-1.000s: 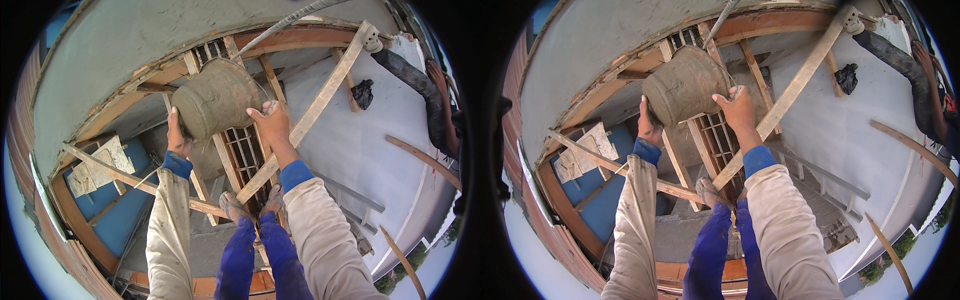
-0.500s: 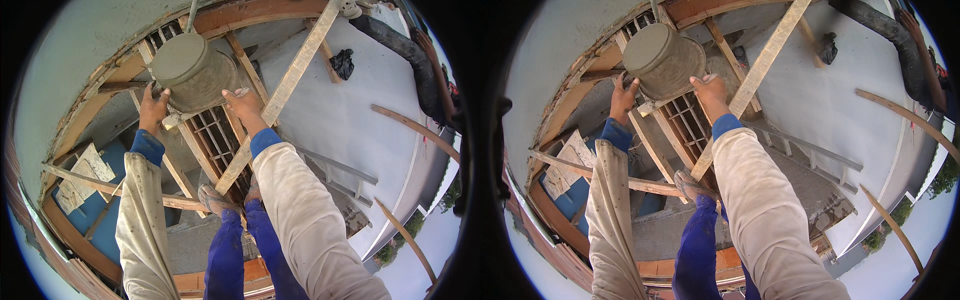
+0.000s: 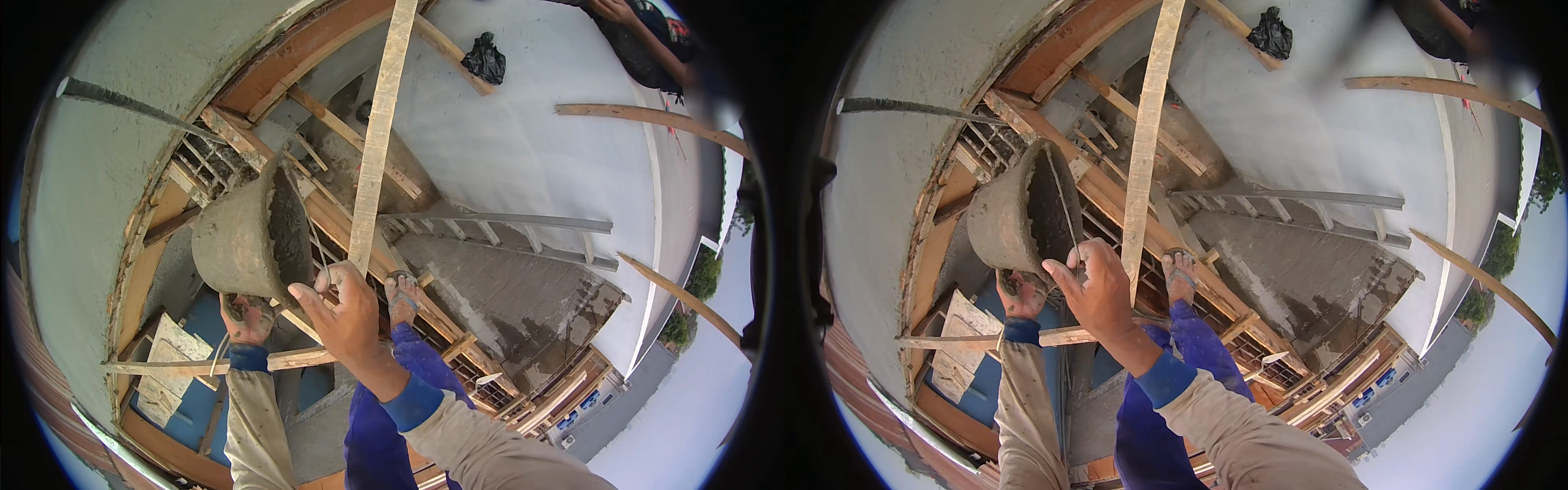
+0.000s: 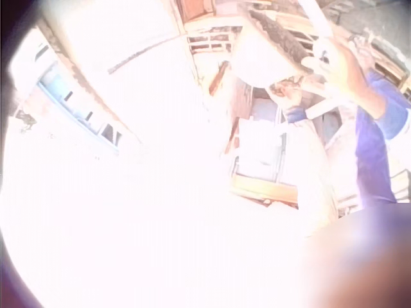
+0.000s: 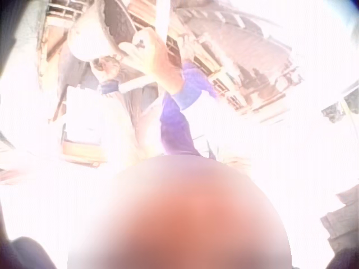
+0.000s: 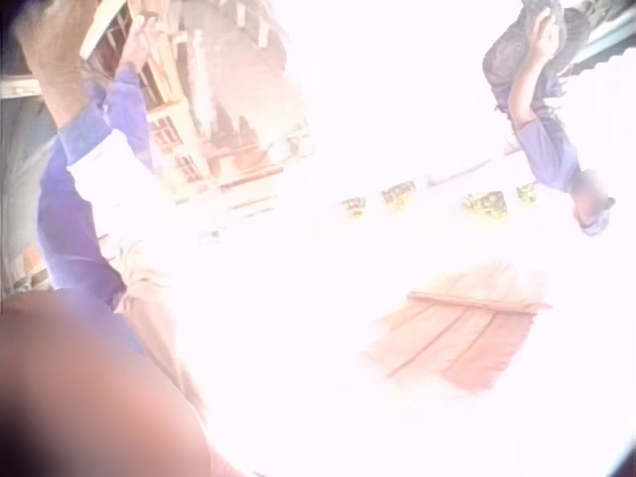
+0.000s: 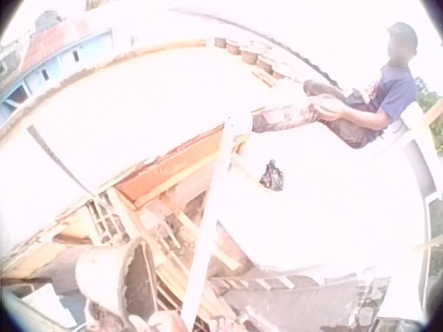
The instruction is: The person smooths wet concrete on a rooftop using a trowel, then collects and stacks empty basins. The person walks across the roof and pours water from a basin onto the concrete surface.
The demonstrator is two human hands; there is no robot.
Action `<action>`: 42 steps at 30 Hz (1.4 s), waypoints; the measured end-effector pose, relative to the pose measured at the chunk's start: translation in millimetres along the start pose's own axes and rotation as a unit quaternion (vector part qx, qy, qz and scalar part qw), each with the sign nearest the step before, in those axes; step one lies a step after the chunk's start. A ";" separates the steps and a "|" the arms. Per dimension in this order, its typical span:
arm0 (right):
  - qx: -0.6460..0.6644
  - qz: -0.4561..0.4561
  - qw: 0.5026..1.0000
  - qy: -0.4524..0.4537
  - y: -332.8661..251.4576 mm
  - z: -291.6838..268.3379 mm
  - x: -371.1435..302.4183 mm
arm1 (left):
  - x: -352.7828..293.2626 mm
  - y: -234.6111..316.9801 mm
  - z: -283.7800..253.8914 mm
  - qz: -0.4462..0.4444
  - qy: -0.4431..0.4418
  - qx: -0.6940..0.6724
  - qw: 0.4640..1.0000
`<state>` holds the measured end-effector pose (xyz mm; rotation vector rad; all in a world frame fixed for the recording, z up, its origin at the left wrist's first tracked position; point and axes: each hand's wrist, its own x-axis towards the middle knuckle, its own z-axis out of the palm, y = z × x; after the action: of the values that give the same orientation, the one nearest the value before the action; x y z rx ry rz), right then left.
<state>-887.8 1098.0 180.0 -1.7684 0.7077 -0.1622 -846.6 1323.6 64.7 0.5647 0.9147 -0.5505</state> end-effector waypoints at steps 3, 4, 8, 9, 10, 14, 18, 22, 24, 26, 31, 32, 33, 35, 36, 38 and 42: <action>-0.030 0.075 0.997 0.018 -29.7 -78.8 -9.7 | -27.6 -63.3 -1.4 -0.063 0.029 0.028 0.997; 0.019 0.179 0.984 0.001 -30.3 -95.5 -5.8 | -39.2 -83.3 -0.7 -0.065 0.030 0.075 0.995; -0.061 0.177 0.982 -0.034 -7.1 -145.1 2.3 | -76.2 -135.4 2.5 -0.143 0.118 0.153 0.971; -0.090 0.180 0.979 -0.028 4.4 -151.9 5.3 | -84.5 -139.1 0.8 -0.157 0.103 0.173 0.967; -0.096 0.192 0.977 0.000 17.5 -160.6 12.0 | -92.6 -142.9 -1.5 -0.140 0.086 0.214 0.963; -0.130 0.260 0.950 0.112 55.6 -217.5 42.1 | -111.3 -137.9 -15.1 -0.155 0.074 0.304 0.937; -0.193 0.233 0.942 0.143 60.8 -267.0 55.7 | -129.1 -110.3 -27.9 -0.139 0.126 0.343 0.921; -0.206 0.199 0.942 0.173 53.7 -291.2 76.1 | -152.0 -91.5 -33.2 -0.125 0.190 0.373 0.899; -0.203 0.193 0.945 0.171 49.2 -296.9 86.4 | -164.3 -87.8 -38.0 -0.121 0.205 0.379 0.894; -0.207 0.201 0.942 0.170 45.1 -296.8 97.1 | -173.4 -90.4 -42.4 -0.095 0.204 0.389 0.893; -0.175 0.187 0.956 0.145 37.2 -280.1 102.6 | -188.7 -113.8 -42.7 -0.068 0.207 0.383 0.898; -0.159 0.211 0.954 0.143 36.9 -276.2 103.1 | -194.2 -121.6 -41.1 -0.081 0.212 0.387 0.894; -0.184 0.200 0.953 0.132 36.5 -273.3 101.7 | -196.4 -124.7 -39.7 -0.086 0.203 0.388 0.895; -0.196 0.224 0.946 0.127 35.9 -267.7 99.6 | -193.6 -130.1 -35.6 -0.055 0.149 0.402 0.902; -0.200 0.209 0.951 0.112 35.1 -265.1 97.1 | -194.4 -131.3 -35.0 -0.037 0.117 0.408 0.905; -0.184 0.212 0.955 0.098 31.6 -258.9 90.7 | -193.3 -139.1 -30.8 -0.010 0.109 0.387 0.916; -0.189 0.210 0.958 0.056 13.1 -240.7 67.6 | -198.7 -144.1 -18.6 -0.001 0.114 0.396 0.911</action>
<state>-947.3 860.0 229.7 -1.9290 1.2437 0.1751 -1050.1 1270.7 192.7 1.3873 0.8911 -0.8748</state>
